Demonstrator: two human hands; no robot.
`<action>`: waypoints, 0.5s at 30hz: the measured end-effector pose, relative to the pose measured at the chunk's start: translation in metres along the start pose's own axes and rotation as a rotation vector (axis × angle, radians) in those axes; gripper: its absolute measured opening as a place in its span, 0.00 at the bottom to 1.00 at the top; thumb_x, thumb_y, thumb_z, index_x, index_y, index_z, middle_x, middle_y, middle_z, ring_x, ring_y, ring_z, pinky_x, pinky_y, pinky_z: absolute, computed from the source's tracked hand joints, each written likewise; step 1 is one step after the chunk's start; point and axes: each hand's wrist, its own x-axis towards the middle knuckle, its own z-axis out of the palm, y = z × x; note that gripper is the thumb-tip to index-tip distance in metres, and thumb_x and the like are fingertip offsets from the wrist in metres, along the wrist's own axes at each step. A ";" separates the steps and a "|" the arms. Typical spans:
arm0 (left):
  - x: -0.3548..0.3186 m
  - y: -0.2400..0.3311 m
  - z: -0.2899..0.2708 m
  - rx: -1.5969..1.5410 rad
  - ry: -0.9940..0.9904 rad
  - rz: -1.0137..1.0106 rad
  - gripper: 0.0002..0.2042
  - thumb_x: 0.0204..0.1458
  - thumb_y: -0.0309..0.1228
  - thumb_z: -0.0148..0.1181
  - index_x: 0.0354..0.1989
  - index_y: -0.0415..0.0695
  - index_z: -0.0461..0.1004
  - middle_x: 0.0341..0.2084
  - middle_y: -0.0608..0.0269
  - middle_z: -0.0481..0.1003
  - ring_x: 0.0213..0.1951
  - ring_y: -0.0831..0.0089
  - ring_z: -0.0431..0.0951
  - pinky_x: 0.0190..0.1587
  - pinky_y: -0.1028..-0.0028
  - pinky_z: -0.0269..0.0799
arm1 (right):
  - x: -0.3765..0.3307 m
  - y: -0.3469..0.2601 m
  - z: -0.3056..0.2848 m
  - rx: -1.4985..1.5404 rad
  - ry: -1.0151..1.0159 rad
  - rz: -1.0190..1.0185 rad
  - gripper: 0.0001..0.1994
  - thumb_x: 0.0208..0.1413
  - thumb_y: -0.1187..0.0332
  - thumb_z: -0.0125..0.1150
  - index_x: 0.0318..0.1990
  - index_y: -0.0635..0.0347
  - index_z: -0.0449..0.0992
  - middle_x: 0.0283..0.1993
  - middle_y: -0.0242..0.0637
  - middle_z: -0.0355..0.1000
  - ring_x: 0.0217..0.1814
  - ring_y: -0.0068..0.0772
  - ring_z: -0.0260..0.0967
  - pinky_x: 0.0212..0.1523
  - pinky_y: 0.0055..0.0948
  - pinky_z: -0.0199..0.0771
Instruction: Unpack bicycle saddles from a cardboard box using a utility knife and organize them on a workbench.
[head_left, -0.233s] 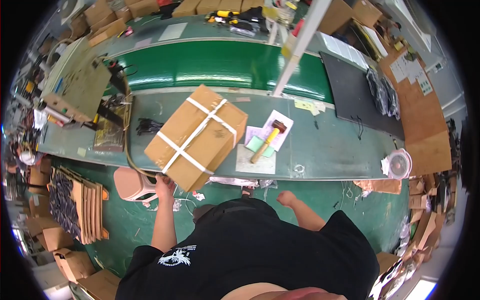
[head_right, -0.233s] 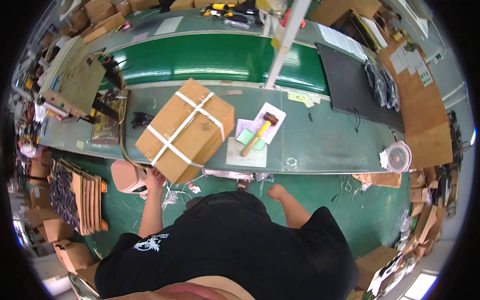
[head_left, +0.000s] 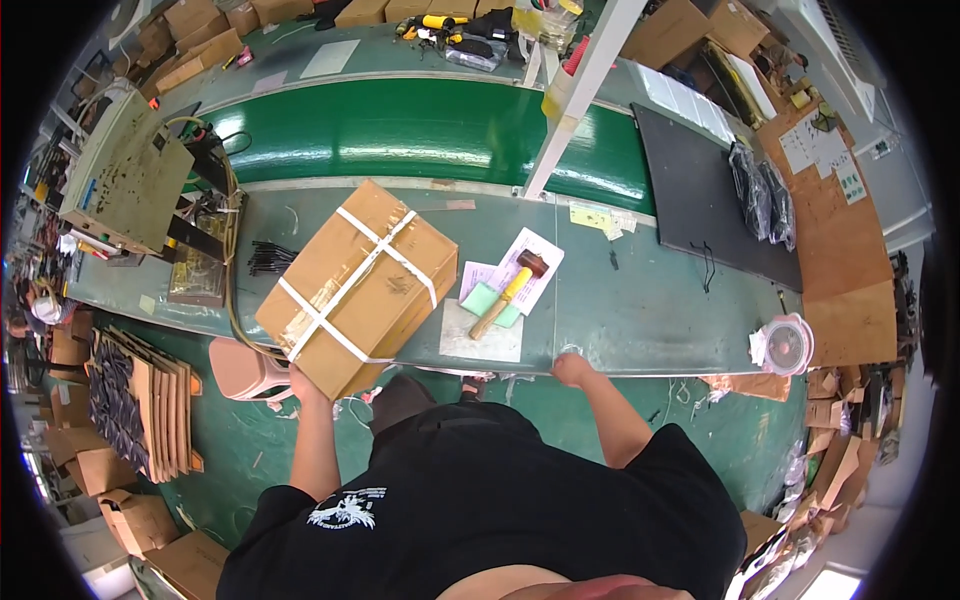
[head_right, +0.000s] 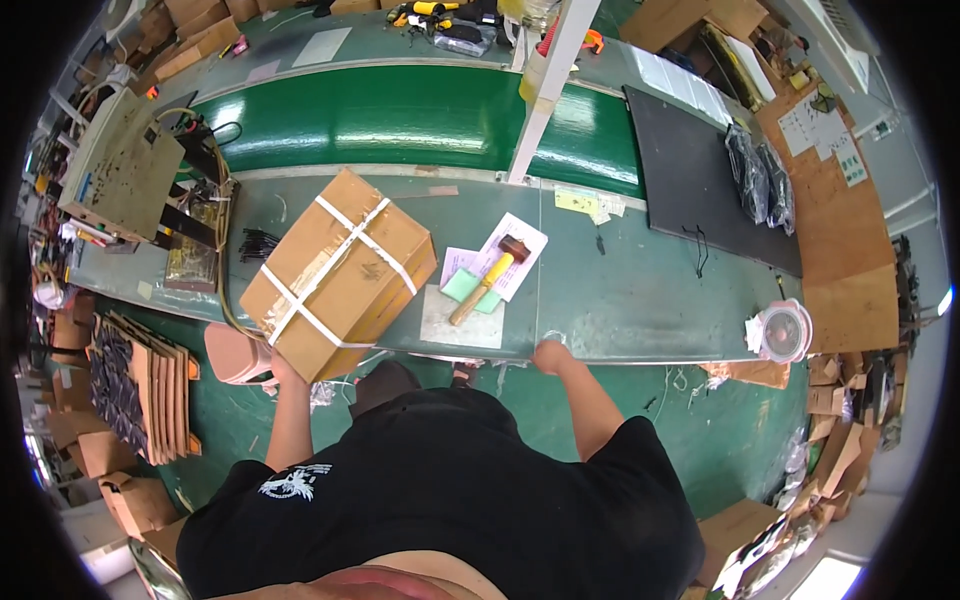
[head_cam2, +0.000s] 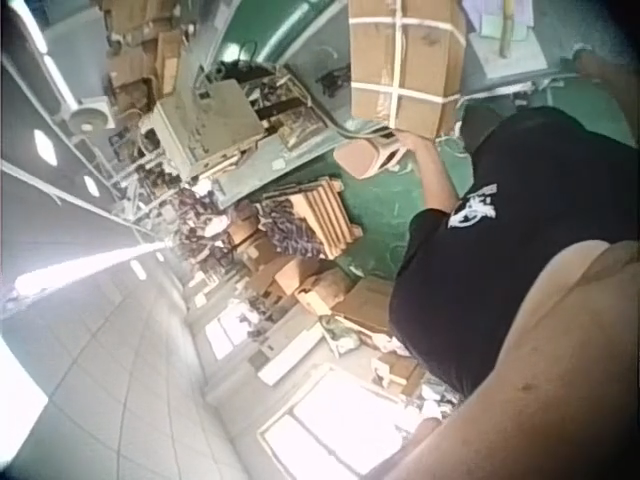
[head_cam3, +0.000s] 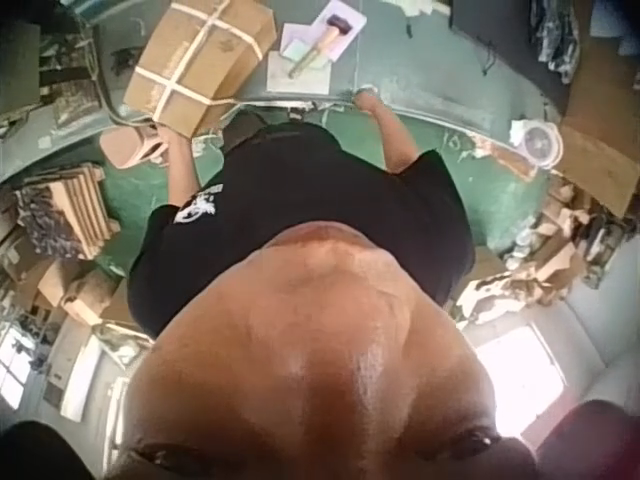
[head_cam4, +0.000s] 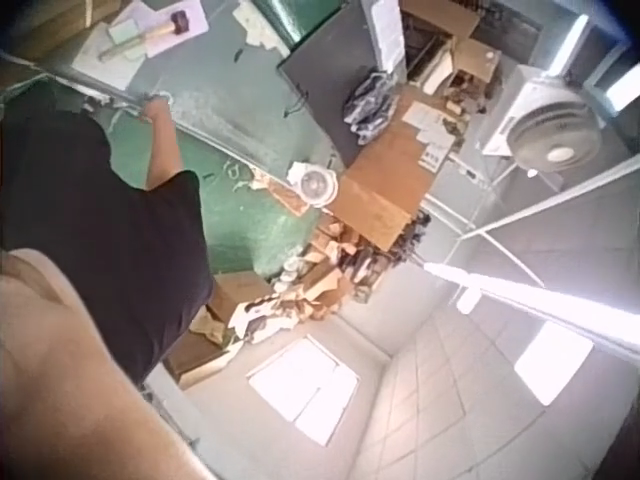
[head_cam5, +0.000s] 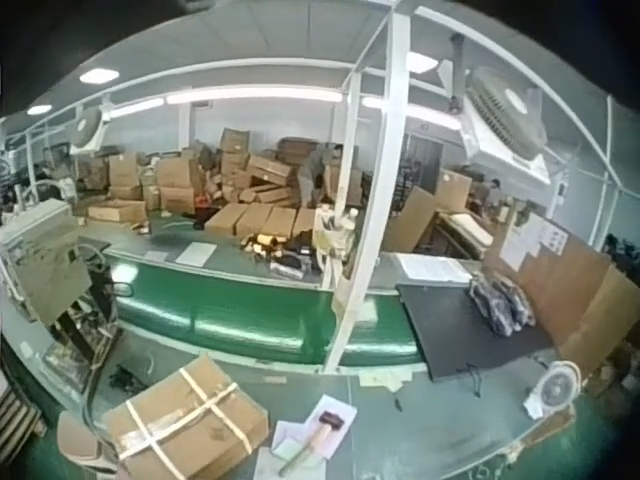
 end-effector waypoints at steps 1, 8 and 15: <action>0.000 0.001 0.000 -0.079 -0.023 -0.038 0.26 0.72 0.44 0.33 0.70 0.43 0.63 0.65 0.53 0.70 0.61 0.51 0.74 0.62 0.55 0.73 | 0.012 -0.005 -0.025 -0.012 0.041 -0.049 0.17 0.52 0.58 0.59 0.39 0.62 0.84 0.44 0.54 0.80 0.49 0.59 0.77 0.53 0.49 0.77; -0.009 -0.001 0.009 -0.041 0.062 -0.029 0.25 0.70 0.41 0.38 0.68 0.39 0.65 0.62 0.52 0.73 0.56 0.53 0.79 0.56 0.57 0.79 | 0.056 -0.152 -0.271 0.144 0.101 -0.352 0.15 0.57 0.56 0.62 0.37 0.60 0.82 0.35 0.51 0.80 0.40 0.54 0.78 0.44 0.48 0.78; -0.014 0.000 0.006 0.123 0.377 -0.052 0.25 0.70 0.42 0.36 0.66 0.39 0.67 0.58 0.52 0.76 0.53 0.52 0.80 0.56 0.56 0.79 | 0.143 -0.306 -0.498 -0.251 0.737 -0.607 0.12 0.56 0.64 0.57 0.43 0.58 0.81 0.40 0.48 0.81 0.46 0.54 0.79 0.47 0.49 0.78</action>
